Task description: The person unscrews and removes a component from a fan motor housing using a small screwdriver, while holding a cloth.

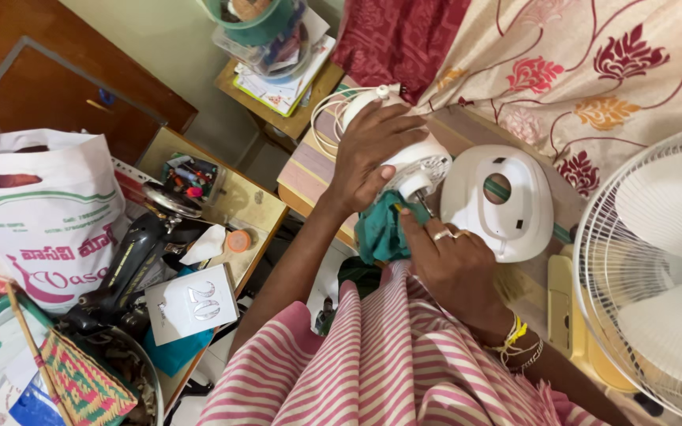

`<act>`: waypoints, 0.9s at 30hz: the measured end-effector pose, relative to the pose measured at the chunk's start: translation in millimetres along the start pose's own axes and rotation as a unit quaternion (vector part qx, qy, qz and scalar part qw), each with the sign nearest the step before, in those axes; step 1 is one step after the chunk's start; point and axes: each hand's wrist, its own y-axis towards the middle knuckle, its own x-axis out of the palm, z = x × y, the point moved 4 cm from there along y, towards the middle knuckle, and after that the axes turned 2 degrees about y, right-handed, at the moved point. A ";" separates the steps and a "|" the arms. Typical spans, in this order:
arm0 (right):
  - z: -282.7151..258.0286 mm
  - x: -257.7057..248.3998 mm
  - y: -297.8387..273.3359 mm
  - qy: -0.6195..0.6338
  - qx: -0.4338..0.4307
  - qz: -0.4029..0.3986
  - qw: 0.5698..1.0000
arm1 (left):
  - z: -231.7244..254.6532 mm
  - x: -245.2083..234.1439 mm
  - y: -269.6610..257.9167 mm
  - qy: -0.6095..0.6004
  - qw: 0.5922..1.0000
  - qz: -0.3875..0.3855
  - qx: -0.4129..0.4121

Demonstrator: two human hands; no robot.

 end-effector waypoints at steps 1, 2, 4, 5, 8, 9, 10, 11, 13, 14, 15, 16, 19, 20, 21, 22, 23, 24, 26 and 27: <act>2.7 4.4 0.5 0.025 0.061 -0.037 0.997 | -0.1 -0.4 1.6 0.000 1.000 0.005 0.000; 3.8 9.3 1.8 0.050 0.122 -0.074 0.988 | 1.5 0.2 2.1 -0.001 1.000 0.003 0.004; 7.6 10.8 6.1 0.122 0.213 -0.106 0.964 | 4.2 -0.5 2.3 0.003 1.000 0.003 0.011; 9.9 7.2 8.2 0.169 0.245 -0.104 0.949 | 4.4 -1.4 1.6 0.003 1.000 0.005 0.009; 0.0 -18.2 19.9 0.109 0.098 -0.041 0.988 | 1.7 -2.5 -0.3 0.010 1.000 0.016 0.002; -6.8 -25.5 22.8 0.053 0.006 -0.010 0.999 | 0.6 -1.2 -2.4 0.018 1.000 0.024 -0.003; -5.4 -28.3 24.8 0.056 0.006 -0.001 0.998 | -1.0 0.4 -5.6 0.025 0.999 0.031 -0.008; -2.8 -30.4 25.3 0.060 0.006 0.007 0.998 | -2.1 1.4 -12.0 0.040 0.998 0.054 -0.020; 4.7 -29.4 24.1 0.070 0.033 0.007 0.997 | -0.9 5.7 -29.5 0.071 0.992 0.100 -0.042; 9.3 -25.3 24.3 0.075 0.060 -0.001 0.995 | 2.9 11.0 -39.5 0.060 0.990 0.123 -0.045; 13.8 -21.3 24.0 0.081 0.087 -0.008 0.993 | 8.7 17.6 -50.1 0.049 0.987 0.145 -0.047; 16.4 -19.9 22.7 0.092 0.093 0.000 0.991 | 12.6 22.0 -59.7 0.038 0.984 0.166 -0.050; 20.0 -17.7 17.9 0.108 0.106 0.013 0.988 | 23.1 31.3 -82.6 0.024 0.985 0.167 0.024; 19.0 -17.1 16.6 0.101 0.104 0.011 0.989 | 24.2 35.0 -88.7 0.046 0.982 0.181 0.013; 18.1 -16.6 16.4 0.096 0.100 0.009 0.990 | 25.4 39.1 -92.7 0.070 0.978 0.196 0.000; 17.0 -17.1 16.1 0.094 0.097 0.009 0.991 | 25.9 41.8 -95.0 0.094 0.973 0.211 -0.012; 15.9 -17.8 16.7 0.093 0.092 0.010 0.991 | 26.5 42.9 -96.1 0.107 0.969 0.220 -0.021; 14.9 -18.4 17.8 0.092 0.088 0.011 0.992 | 28.7 43.7 -97.3 0.120 0.966 0.228 -0.030; 12.1 -20.7 19.7 0.086 0.075 0.020 0.993 | 29.9 43.4 -98.4 0.130 0.964 0.227 -0.048; 11.0 -22.4 20.0 0.082 0.070 0.025 0.994 | 30.4 43.8 -99.5 0.125 0.966 0.217 -0.057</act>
